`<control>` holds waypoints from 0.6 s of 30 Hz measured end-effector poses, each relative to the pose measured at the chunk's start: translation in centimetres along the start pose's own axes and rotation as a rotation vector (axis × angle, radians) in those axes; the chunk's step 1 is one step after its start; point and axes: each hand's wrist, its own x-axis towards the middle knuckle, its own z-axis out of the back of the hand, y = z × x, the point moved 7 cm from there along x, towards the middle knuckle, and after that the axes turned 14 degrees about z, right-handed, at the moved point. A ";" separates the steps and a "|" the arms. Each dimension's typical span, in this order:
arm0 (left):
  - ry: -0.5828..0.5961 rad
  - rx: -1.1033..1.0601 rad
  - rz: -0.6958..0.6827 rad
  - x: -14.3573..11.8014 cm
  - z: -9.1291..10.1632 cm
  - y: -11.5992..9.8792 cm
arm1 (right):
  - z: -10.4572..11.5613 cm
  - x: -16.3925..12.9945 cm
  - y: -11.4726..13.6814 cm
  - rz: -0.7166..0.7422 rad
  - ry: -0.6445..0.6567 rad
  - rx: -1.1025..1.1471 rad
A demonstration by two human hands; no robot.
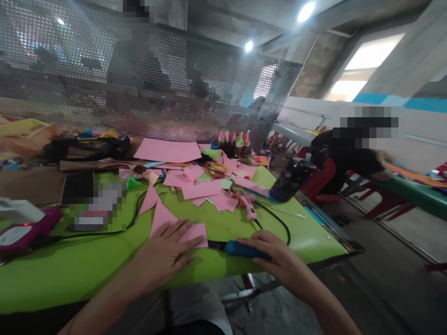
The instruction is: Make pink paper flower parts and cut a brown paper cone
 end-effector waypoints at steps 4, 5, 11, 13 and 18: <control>-0.005 0.017 -0.001 -0.1 0.1 -0.1 | -0.3 -0.5 0.3 -0.022 0.004 -0.004; -0.010 0.019 -0.004 -0.1 0.1 -0.1 | -0.4 -0.5 0.5 -0.022 -0.001 -0.011; -0.024 0.058 -0.020 -0.1 0.3 -0.3 | -0.9 -0.6 1.8 0.004 -0.001 -0.052; -0.014 0.072 -0.016 -0.1 0.3 -0.4 | -1.0 -0.6 2.0 0.018 0.003 -0.054; -0.009 0.073 -0.008 0.0 0.4 -0.4 | -1.8 -0.4 2.6 -0.002 -0.010 -0.087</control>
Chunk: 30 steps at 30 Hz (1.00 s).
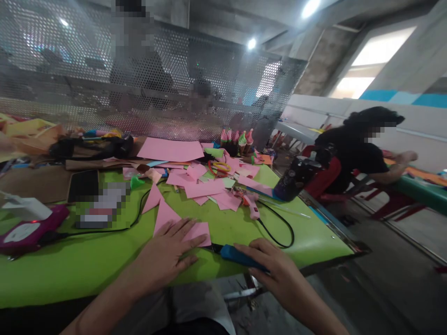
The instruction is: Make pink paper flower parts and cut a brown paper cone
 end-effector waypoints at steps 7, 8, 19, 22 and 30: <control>-0.004 -0.011 -0.008 -0.2 -0.4 -0.2 | -0.5 0.1 0.7 -0.017 0.021 -0.001; -0.008 -0.013 -0.007 -0.2 -0.4 -0.2 | -0.6 0.1 0.8 -0.019 0.019 -0.006; 0.004 -0.103 0.078 0.0 -0.3 -1.3 | -1.3 0.7 1.2 -0.021 0.017 -0.017; 0.026 -0.208 0.149 0.8 -0.2 -2.0 | -0.5 0.4 0.6 -0.039 0.005 -0.020; 0.077 -0.134 0.009 1.7 -0.3 0.3 | -0.4 0.4 0.5 -0.026 -0.005 -0.020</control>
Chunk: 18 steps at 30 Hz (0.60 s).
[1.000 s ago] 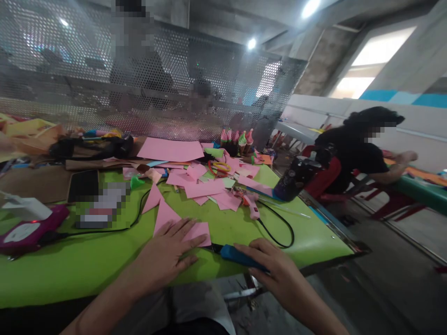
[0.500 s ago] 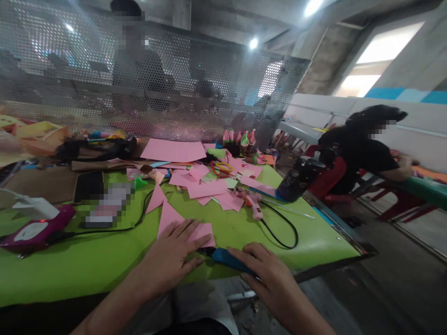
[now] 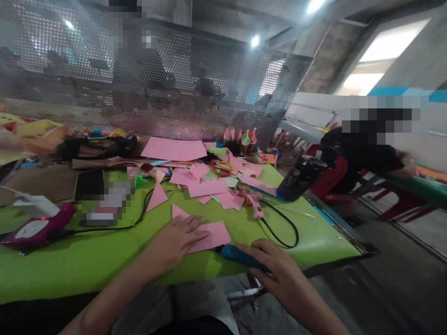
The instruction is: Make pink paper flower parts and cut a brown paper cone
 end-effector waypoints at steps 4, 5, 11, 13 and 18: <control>0.038 0.070 -0.029 -0.4 -0.5 0.7 | 0.2 -0.4 -0.2 -0.001 -0.004 -0.001; 0.035 0.078 -0.031 -0.5 -0.6 0.6 | 0.2 -0.5 -0.1 -0.004 -0.002 0.002; 0.023 0.093 -0.014 -0.5 -0.5 -0.1 | -0.5 -0.6 0.9 -0.008 -0.004 0.003; 0.013 0.096 -0.018 -0.5 -0.4 0.0 | -0.8 -0.3 1.4 0.009 -0.005 0.002; -0.003 0.092 -0.023 -0.6 -0.4 -0.2 | -1.0 0.0 1.9 0.010 0.010 0.015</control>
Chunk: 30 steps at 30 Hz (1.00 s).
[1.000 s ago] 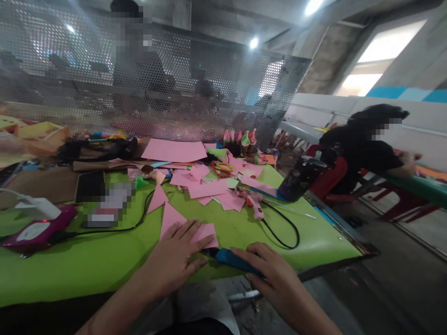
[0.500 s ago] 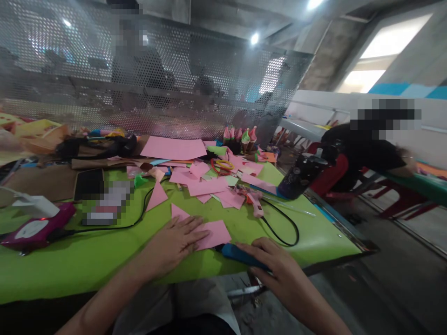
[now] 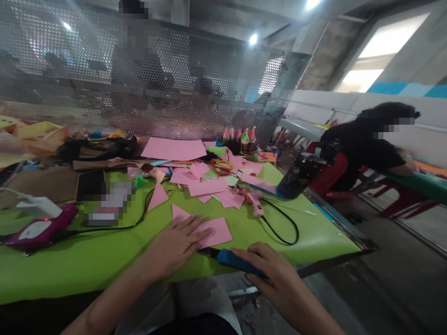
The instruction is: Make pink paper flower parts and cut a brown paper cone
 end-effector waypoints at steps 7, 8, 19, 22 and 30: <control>0.046 -0.022 0.043 0.3 0.5 0.1 | -0.5 0.6 0.5 0.002 0.000 -0.047; 0.058 -0.025 0.031 0.3 0.6 0.4 | -0.6 0.7 0.5 0.007 0.000 -0.049; 0.028 0.009 -0.025 0.1 0.9 2.6 | -0.4 0.5 0.5 0.011 -0.021 -0.003; 0.024 0.002 -0.027 0.2 0.8 2.5 | -0.6 0.7 0.7 0.015 -0.013 -0.009; -0.002 0.009 -0.038 0.1 1.0 2.5 | -0.8 0.6 0.5 0.001 0.003 0.069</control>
